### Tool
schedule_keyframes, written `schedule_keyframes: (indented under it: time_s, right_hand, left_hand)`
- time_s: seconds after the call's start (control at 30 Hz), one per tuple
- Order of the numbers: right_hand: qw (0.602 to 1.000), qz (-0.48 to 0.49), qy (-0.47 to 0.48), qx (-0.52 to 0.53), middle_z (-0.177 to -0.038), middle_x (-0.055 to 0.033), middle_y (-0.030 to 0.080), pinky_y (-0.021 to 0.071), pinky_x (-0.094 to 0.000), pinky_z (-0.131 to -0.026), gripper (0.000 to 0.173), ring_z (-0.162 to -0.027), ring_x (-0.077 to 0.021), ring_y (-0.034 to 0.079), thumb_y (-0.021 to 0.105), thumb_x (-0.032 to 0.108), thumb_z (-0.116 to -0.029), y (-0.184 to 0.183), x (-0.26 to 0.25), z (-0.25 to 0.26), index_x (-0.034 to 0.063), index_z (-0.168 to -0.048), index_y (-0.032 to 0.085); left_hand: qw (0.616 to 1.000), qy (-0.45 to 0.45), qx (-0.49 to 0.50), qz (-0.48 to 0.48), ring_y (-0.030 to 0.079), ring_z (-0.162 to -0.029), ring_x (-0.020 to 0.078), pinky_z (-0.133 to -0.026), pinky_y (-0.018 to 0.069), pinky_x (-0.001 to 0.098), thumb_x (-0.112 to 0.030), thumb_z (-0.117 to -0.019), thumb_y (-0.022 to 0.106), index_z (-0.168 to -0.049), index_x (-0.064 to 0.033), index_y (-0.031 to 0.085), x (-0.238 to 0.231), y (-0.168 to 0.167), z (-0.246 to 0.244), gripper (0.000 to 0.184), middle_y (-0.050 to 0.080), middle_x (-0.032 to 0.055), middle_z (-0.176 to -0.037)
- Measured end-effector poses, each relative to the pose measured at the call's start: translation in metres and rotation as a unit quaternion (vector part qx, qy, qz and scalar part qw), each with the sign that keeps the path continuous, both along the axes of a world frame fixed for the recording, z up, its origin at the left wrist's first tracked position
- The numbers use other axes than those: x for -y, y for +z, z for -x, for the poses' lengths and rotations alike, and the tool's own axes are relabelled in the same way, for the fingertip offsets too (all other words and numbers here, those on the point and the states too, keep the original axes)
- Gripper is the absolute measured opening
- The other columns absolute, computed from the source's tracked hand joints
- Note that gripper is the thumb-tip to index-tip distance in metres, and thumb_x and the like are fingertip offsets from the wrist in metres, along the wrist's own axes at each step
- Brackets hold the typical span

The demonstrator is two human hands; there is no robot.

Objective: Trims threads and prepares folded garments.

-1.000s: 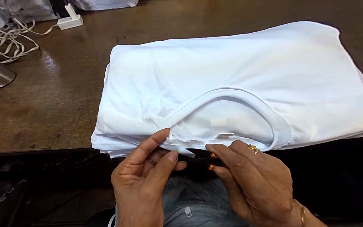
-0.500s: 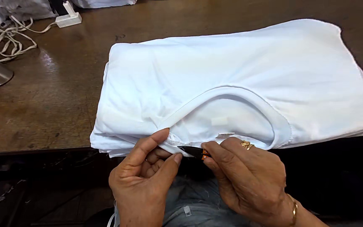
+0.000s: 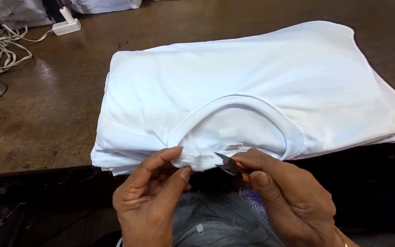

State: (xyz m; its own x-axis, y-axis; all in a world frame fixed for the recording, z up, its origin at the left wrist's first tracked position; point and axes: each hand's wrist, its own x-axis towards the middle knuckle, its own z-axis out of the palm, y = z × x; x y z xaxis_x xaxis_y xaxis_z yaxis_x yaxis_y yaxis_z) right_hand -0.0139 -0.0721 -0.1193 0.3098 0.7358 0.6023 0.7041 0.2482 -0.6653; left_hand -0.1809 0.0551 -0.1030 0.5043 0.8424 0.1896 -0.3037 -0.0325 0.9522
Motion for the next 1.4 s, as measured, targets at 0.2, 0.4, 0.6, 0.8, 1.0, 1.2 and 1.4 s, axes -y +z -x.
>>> schedule_keyframes:
  time_s: [0.2, 0.4, 0.6, 0.8, 1.0, 1.2, 1.4]
  right_hand:
    - [0.994, -0.046, 0.013, -0.102, -0.091, 0.0017, 0.067, 0.0544, -0.0143, -0.064, 0.025, -0.076, -0.0005, 0.061, 0.079, 0.019, -0.0903, 0.010, -0.019, 0.012, 0.0021, -0.106, 0.069]
    - [0.995, -0.034, -0.017, 0.095, -0.074, -0.0009, 0.057, 0.0403, -0.0217, -0.053, 0.012, -0.065, -0.0084, 0.053, 0.057, 0.008, -0.0916, 0.012, -0.041, 0.025, 0.0042, -0.093, 0.069]
    - [0.914, 0.101, 0.368, -0.136, -0.080, -0.0093, 0.060, 0.0475, -0.0271, -0.062, 0.021, -0.072, -0.0133, 0.058, 0.054, 0.019, -0.1041, 0.007, -0.003, 0.006, 0.0010, -0.097, 0.062]
    - [0.991, 0.052, 0.036, -0.119, -0.086, 0.0078, 0.065, 0.0521, -0.0131, -0.060, 0.010, -0.071, 0.0018, 0.059, 0.068, 0.020, -0.0974, 0.021, 0.021, -0.016, 0.0135, -0.104, 0.068]
    - [1.000, 0.007, -0.002, -0.030, -0.095, 0.0027, 0.069, 0.0574, -0.0148, -0.071, 0.027, -0.083, -0.0007, 0.065, 0.077, 0.016, -0.0889, 0.025, 0.001, -0.013, 0.0027, -0.112, 0.071]
    - [0.985, -0.033, -0.038, 0.163, -0.074, -0.0024, 0.059, 0.0384, -0.0232, -0.052, 0.016, -0.063, -0.0095, 0.054, 0.058, 0.007, -0.0925, 0.020, -0.021, -0.009, 0.0032, -0.094, 0.073]
    - [0.962, -0.040, -0.055, 0.263, -0.078, -0.0047, 0.058, 0.0383, -0.0263, -0.054, 0.015, -0.066, -0.0141, 0.052, 0.053, 0.010, -0.0985, 0.011, -0.006, 0.005, 0.0056, -0.100, 0.068]
  left_hand:
    - [1.000, -0.007, 0.003, 0.000, 0.073, -0.076, 0.0167, -0.068, 0.0632, 0.0291, 0.002, -0.0856, 0.077, -0.130, -0.0093, 0.068, 0.002, -0.001, -0.001, 0.047, 0.074, 0.0130, -0.096]
    - [0.996, 0.004, -0.001, -0.094, 0.072, -0.089, 0.0116, -0.080, 0.0618, 0.0259, -0.008, -0.0906, 0.075, -0.125, -0.0119, 0.072, -0.003, -0.005, 0.001, 0.034, 0.074, 0.0038, -0.108]
    - [0.999, -0.018, 0.002, -0.044, 0.073, -0.087, 0.0246, -0.076, 0.0668, 0.0407, -0.007, -0.0941, 0.070, -0.127, -0.0011, 0.068, 0.001, -0.010, -0.003, 0.034, 0.066, 0.0144, -0.116]
    - [0.999, 0.027, 0.017, -0.002, 0.074, -0.079, 0.0185, -0.072, 0.0666, 0.0329, 0.008, -0.0758, 0.083, -0.120, -0.0073, 0.061, 0.012, -0.007, -0.021, 0.052, 0.069, 0.0102, -0.105]
    - [0.997, -0.024, -0.020, -0.065, 0.073, -0.089, 0.0187, -0.077, 0.0644, 0.0312, 0.003, -0.0871, 0.076, -0.127, -0.0063, 0.067, 0.010, 0.000, -0.019, 0.042, 0.072, 0.0107, -0.111]
    - [0.998, -0.048, 0.004, -0.044, 0.074, -0.083, 0.0168, -0.073, 0.0650, 0.0320, -0.006, -0.0925, 0.073, -0.127, -0.0067, 0.069, 0.008, 0.000, -0.019, 0.035, 0.072, 0.0099, -0.109]
    - [0.998, -0.030, 0.023, 0.042, 0.074, -0.072, 0.0168, -0.066, 0.0648, 0.0297, 0.002, -0.0779, 0.084, -0.117, -0.0042, 0.068, 0.016, 0.002, -0.029, 0.043, 0.074, 0.0134, -0.090]
